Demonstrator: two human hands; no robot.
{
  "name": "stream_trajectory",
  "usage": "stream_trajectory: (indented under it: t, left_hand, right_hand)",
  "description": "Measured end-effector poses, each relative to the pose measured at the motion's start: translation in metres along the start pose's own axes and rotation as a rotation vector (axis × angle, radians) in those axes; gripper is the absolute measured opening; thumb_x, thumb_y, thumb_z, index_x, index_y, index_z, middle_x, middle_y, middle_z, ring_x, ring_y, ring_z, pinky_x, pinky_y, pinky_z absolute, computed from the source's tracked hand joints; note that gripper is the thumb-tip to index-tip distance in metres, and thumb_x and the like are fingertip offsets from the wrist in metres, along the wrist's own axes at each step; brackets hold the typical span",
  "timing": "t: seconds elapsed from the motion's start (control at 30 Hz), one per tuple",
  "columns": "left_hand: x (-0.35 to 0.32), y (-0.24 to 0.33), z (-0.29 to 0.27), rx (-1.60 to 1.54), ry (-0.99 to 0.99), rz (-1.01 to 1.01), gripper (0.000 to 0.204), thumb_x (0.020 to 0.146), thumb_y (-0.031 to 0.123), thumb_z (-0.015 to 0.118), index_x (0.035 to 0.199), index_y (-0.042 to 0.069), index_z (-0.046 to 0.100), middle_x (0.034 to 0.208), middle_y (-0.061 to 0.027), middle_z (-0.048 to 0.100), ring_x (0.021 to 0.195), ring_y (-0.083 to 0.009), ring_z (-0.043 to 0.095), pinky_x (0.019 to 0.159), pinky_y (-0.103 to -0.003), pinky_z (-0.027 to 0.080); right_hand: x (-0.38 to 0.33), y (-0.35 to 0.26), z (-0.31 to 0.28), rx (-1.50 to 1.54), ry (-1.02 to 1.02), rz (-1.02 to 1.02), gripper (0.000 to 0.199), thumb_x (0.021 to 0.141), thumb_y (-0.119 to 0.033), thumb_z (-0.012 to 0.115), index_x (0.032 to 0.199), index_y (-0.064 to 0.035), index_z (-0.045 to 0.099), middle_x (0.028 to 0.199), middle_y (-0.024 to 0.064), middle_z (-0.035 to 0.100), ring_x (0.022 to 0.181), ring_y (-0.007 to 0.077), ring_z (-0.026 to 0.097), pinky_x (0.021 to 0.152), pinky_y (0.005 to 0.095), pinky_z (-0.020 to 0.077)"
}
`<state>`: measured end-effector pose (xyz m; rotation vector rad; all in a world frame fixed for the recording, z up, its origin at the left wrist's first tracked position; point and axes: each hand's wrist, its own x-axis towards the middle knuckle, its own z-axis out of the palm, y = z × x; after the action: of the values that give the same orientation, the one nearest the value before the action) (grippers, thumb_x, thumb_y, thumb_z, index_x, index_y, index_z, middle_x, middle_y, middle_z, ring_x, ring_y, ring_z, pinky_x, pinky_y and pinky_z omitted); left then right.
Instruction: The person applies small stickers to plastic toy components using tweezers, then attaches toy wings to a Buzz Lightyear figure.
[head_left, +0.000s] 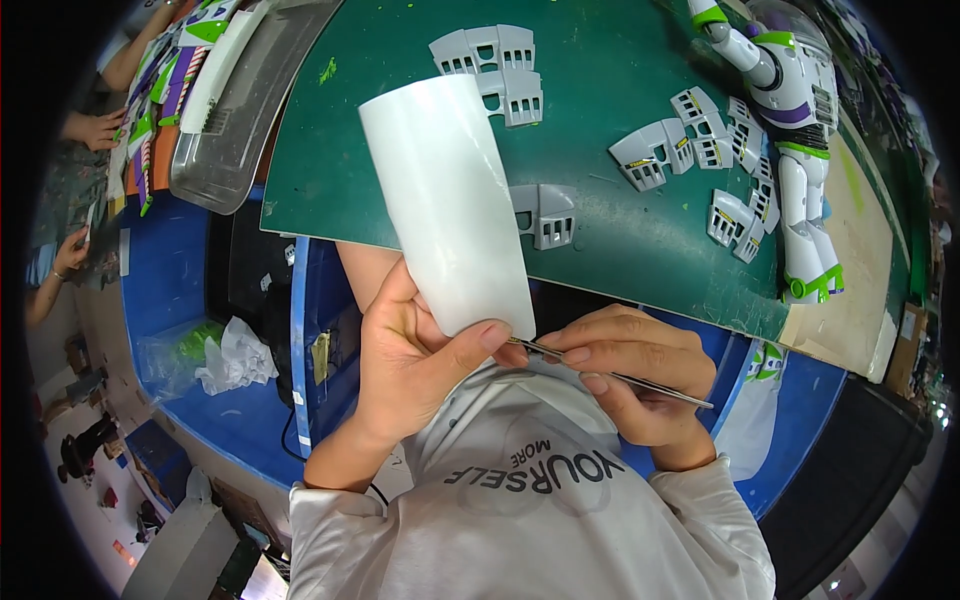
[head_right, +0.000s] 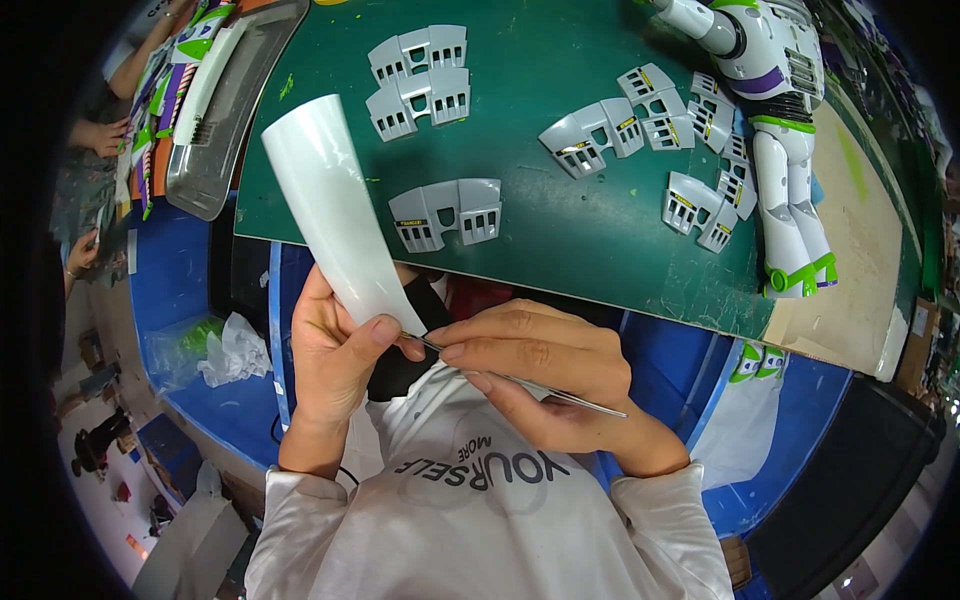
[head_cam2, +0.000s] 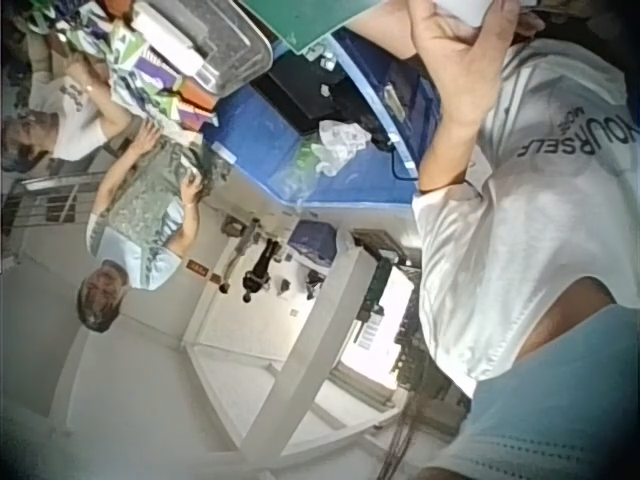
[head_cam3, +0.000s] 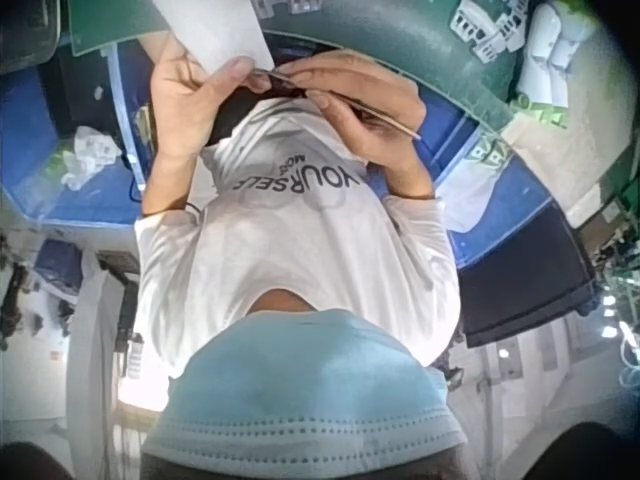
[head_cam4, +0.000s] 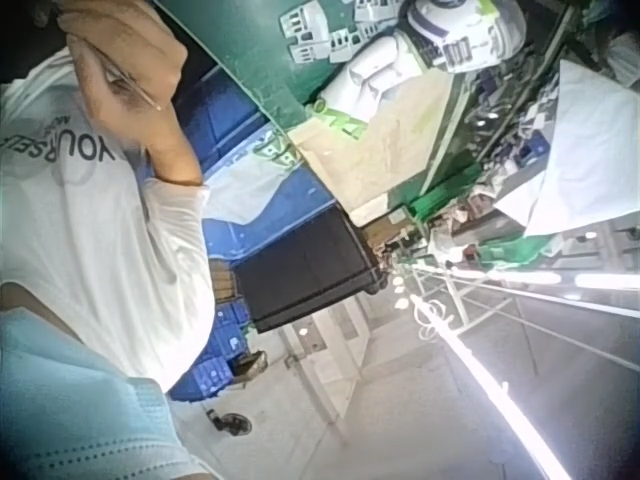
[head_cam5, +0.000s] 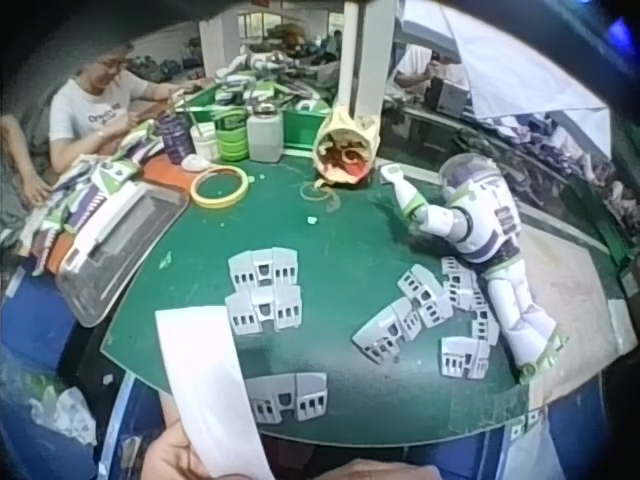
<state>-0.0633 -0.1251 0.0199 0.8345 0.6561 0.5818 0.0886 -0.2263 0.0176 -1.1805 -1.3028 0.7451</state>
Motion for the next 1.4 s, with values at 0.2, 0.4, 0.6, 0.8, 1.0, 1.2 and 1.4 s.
stream_trajectory:
  t: [0.2, 0.4, 0.6, 0.8, 1.0, 1.2, 1.4]
  left_hand:
    - [0.004, -0.012, -0.012, -0.066, -0.015, 0.003, 0.018, 0.079, 0.002, 0.058, 0.095, -0.004, 0.055, 0.084, -0.0118, 0.062, 0.073, -0.0161, 0.062, 0.064, -0.028, 0.052]
    - [0.015, -0.016, -0.001, 1.448, -0.344, 0.872, 0.007, 0.065, 0.007, 0.056, 0.069, 0.006, 0.051, 0.110, -0.0089, 0.054, 0.109, -0.0301, 0.048, 0.087, -0.040, 0.037]
    - [0.015, -0.031, -0.003, 1.737, -0.281, 0.770, 0.007, 0.067, 0.009, 0.053, 0.064, 0.007, 0.047, 0.117, -0.0088, 0.051, 0.112, -0.0261, 0.046, 0.092, -0.035, 0.032]
    - [0.011, -0.022, -0.008, 1.731, -0.308, 0.715, 0.007, 0.071, 0.008, 0.052, 0.065, 0.008, 0.049, 0.115, -0.0084, 0.052, 0.111, -0.0251, 0.048, 0.096, -0.034, 0.031]
    - [0.011, -0.024, -0.009, 1.674, -0.289, 0.693, 0.009, 0.073, 0.008, 0.052, 0.064, 0.007, 0.049, 0.114, -0.0087, 0.053, 0.109, -0.0245, 0.050, 0.093, -0.034, 0.034]
    - [0.012, -0.022, -0.009, 1.662, -0.299, 0.683, 0.010, 0.073, 0.007, 0.052, 0.064, 0.006, 0.049, 0.115, -0.0096, 0.052, 0.109, -0.0245, 0.051, 0.093, -0.033, 0.035]
    - [0.012, -0.025, -0.009, 1.634, -0.275, 0.690, 0.011, 0.073, 0.006, 0.052, 0.063, 0.006, 0.048, 0.116, -0.0106, 0.052, 0.109, -0.0245, 0.051, 0.092, -0.033, 0.035]
  right_hand:
    - [-0.001, 0.002, 0.002, 0.039, -0.027, -0.149, 0.025, 0.061, 0.011, 0.058, 0.085, 0.0041, 0.062, 0.085, 0.0181, 0.063, 0.073, 0.0272, 0.062, 0.059, 0.0300, 0.0474]
    - [-0.008, 0.016, -0.029, 0.000, 0.372, 0.268, 0.011, 0.077, 0.005, 0.054, 0.085, 0.0087, 0.060, 0.089, 0.0195, 0.061, 0.074, 0.0200, 0.060, 0.065, 0.0258, 0.0497]
    - [0.007, 0.022, -0.023, 0.194, 0.319, 0.314, 0.013, 0.079, 0.005, 0.053, 0.089, 0.0085, 0.059, 0.090, 0.0193, 0.060, 0.074, 0.0191, 0.060, 0.066, 0.0257, 0.0496]
    - [0.015, 0.028, -0.006, 0.177, 0.265, 0.332, 0.016, 0.074, 0.009, 0.052, 0.088, 0.0064, 0.060, 0.086, 0.0171, 0.062, 0.072, 0.0190, 0.061, 0.065, 0.0258, 0.0499]
    - [0.012, 0.032, -0.003, 0.005, 0.287, 0.306, 0.015, 0.074, 0.010, 0.052, 0.086, 0.0064, 0.060, 0.087, 0.0183, 0.061, 0.074, 0.0206, 0.062, 0.063, 0.0252, 0.0507]
    - [0.012, 0.032, -0.007, 0.003, 0.277, 0.310, 0.015, 0.074, 0.010, 0.051, 0.086, 0.0066, 0.060, 0.088, 0.0187, 0.061, 0.073, 0.0204, 0.063, 0.061, 0.0245, 0.0508]
    - [0.013, 0.032, -0.009, -0.039, 0.248, 0.309, 0.014, 0.074, 0.009, 0.052, 0.085, 0.0063, 0.060, 0.088, 0.0187, 0.061, 0.072, 0.0202, 0.063, 0.061, 0.0244, 0.0509]
